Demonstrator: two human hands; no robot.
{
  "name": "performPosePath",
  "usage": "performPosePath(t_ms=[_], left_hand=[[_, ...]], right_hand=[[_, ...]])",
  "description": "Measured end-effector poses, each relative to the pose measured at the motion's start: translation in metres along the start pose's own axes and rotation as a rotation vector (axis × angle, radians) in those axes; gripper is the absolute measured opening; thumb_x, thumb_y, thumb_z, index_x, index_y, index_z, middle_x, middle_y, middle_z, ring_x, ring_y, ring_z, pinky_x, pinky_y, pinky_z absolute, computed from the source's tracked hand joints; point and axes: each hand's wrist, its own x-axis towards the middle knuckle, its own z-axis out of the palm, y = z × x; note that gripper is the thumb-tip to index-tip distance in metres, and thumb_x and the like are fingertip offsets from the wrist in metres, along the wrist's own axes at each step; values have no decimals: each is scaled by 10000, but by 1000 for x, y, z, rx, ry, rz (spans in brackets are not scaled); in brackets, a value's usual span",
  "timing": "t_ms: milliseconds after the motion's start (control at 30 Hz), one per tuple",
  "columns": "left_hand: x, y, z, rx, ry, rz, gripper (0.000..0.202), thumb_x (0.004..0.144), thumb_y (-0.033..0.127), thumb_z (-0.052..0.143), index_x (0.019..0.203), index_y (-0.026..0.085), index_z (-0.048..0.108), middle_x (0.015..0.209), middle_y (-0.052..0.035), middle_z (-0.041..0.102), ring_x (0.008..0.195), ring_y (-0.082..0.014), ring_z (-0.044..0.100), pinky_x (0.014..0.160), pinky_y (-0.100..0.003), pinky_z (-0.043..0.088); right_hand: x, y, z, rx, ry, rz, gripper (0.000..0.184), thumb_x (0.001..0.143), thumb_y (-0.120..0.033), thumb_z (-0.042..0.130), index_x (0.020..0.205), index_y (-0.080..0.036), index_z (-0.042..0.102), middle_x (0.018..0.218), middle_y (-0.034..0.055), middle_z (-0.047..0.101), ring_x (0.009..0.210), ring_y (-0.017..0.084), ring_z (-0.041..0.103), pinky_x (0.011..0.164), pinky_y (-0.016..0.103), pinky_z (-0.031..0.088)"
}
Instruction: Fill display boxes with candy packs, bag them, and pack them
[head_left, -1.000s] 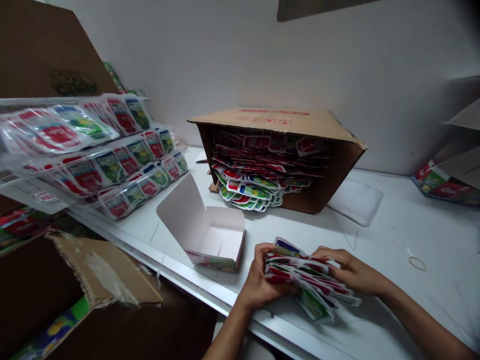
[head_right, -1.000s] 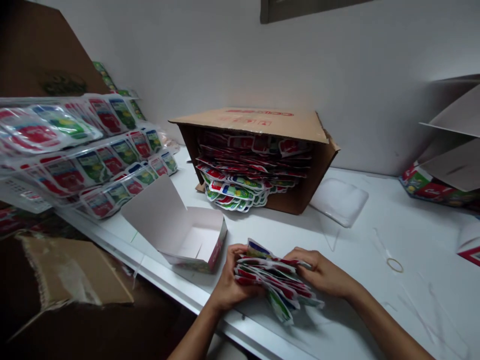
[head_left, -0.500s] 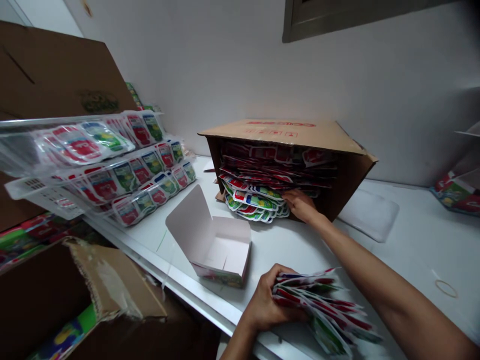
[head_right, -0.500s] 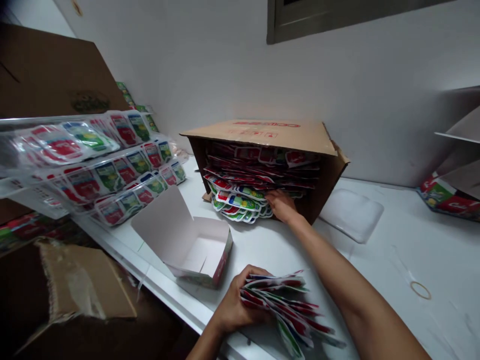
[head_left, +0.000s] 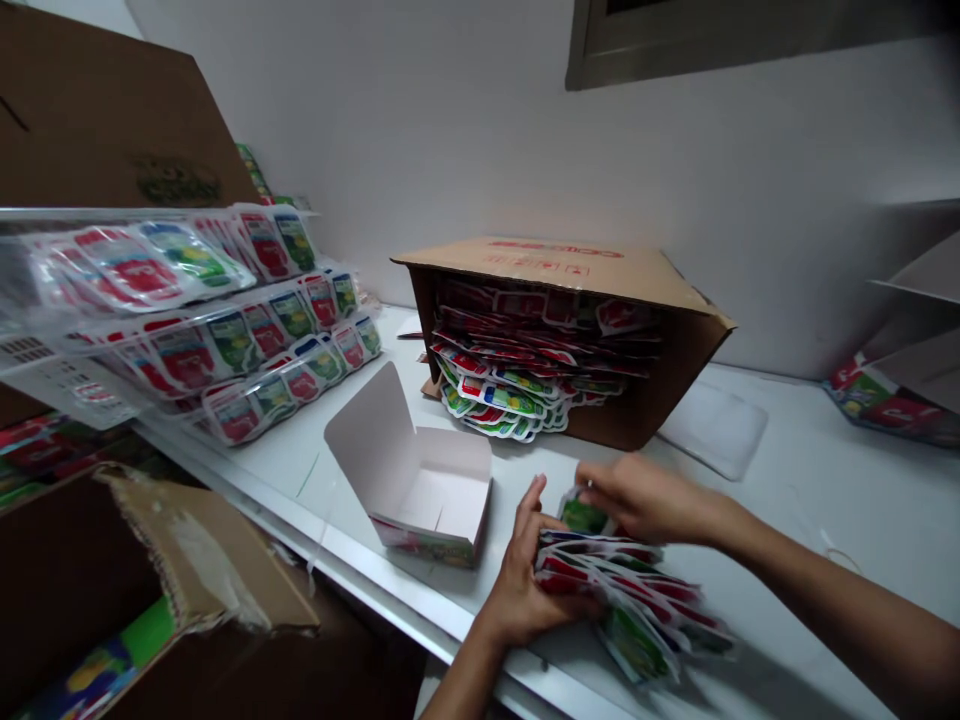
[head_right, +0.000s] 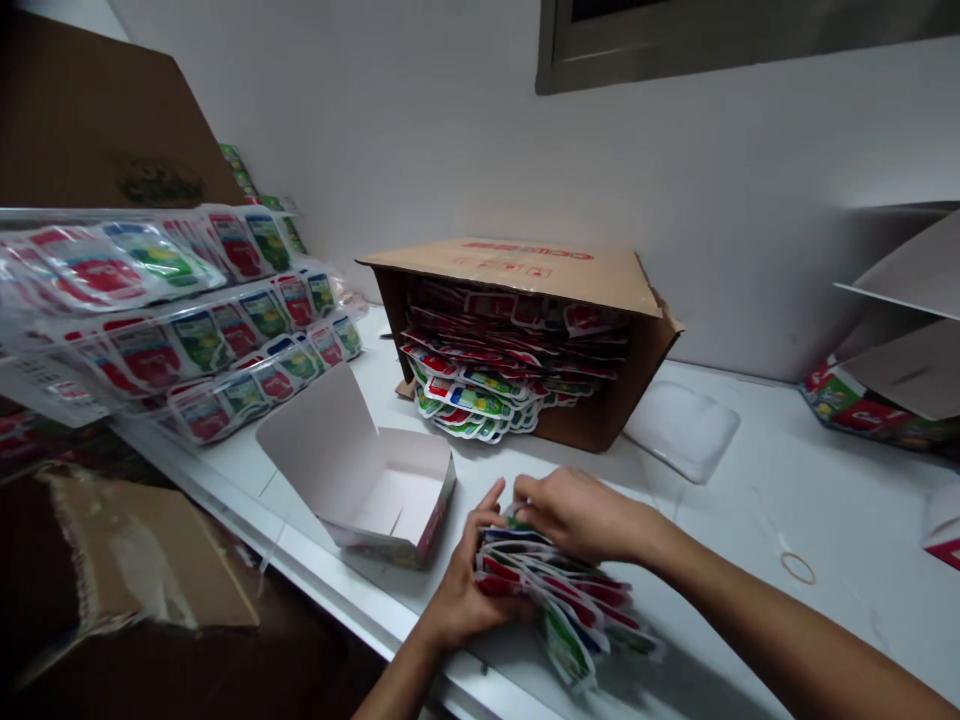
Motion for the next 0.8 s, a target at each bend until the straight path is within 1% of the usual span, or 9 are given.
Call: performPosePath(t_ms=[100, 167, 233, 333, 400, 500, 600, 700, 800], left_hand=[[-2, -2, 2, -134, 29, -39, 1077, 452, 293, 935, 1355, 229, 351, 1356, -156, 490, 1161, -298, 568, 992, -400, 437], [-2, -2, 2, -195, -24, -77, 1148, 455, 267, 934, 1397, 215, 280, 1168, -113, 611, 1011, -258, 634, 904, -360, 478], [-2, 0, 1, -204, -84, -110, 945, 475, 268, 923, 1281, 179, 438, 1037, -77, 644, 911, -228, 641, 820, -309, 487], [-1, 2, -1, -195, -113, -126, 656, 492, 276, 908, 1047, 151, 581, 938, -48, 638, 824, -187, 608, 725, -255, 464], [-2, 3, -1, -203, -110, -126, 641, 487, 267, 906, 1031, 152, 587, 916, -35, 628, 788, -166, 583, 696, -239, 447], [-3, 3, 0, -202, -105, -127, 654, 481, 261, 905, 1041, 151, 587, 940, -39, 620, 806, -166, 572, 710, -239, 440], [-3, 4, 0, -189, -104, -128, 658, 476, 285, 907, 1038, 147, 593, 945, -45, 617, 820, -176, 577, 715, -243, 443], [-2, 5, -1, -148, -104, -111, 654, 490, 348, 905, 1038, 152, 606, 958, -54, 614, 823, -186, 588, 719, -255, 461], [1, 4, -3, -44, -83, -13, 673, 481, 428, 902, 1037, 162, 633, 1107, -108, 591, 1032, -270, 580, 895, -342, 470]], right_hand=[[0, -16, 8, 120, -113, -124, 259, 974, -360, 405, 913, -191, 591, 671, 4, 609, 560, 110, 491, 530, 204, 314], [11, -5, 14, 192, -117, -139, 349, 997, -397, 352, 901, -188, 615, 677, 0, 635, 561, 108, 531, 540, 197, 353], [32, 17, 18, 169, 11, -54, 351, 994, -397, 361, 914, -195, 637, 734, 6, 673, 597, 118, 591, 575, 202, 407], [74, 57, 22, 15, 334, 142, 237, 929, -262, 472, 1099, -197, 625, 1041, 92, 682, 850, 199, 650, 731, 273, 460], [99, 75, 24, -21, 440, 200, 307, 892, -184, 474, 1173, -186, 599, 1197, 142, 621, 994, 251, 622, 813, 326, 456], [119, 86, 27, -25, 521, 174, 229, 885, -193, 471, 1035, -199, 644, 1187, 117, 630, 1084, 256, 579, 896, 336, 439], [111, 84, 26, 1, 591, 130, 204, 925, -258, 417, 954, -201, 611, 1033, 88, 673, 998, 221, 610, 866, 305, 455], [82, 74, 14, 25, 688, 171, 284, 981, -313, 281, 1057, -178, 518, 861, 79, 660, 756, 200, 638, 704, 286, 467], [45, 55, -6, -30, 685, 174, 266, 984, -336, 282, 1071, -184, 482, 781, 62, 644, 632, 184, 611, 605, 262, 413]])
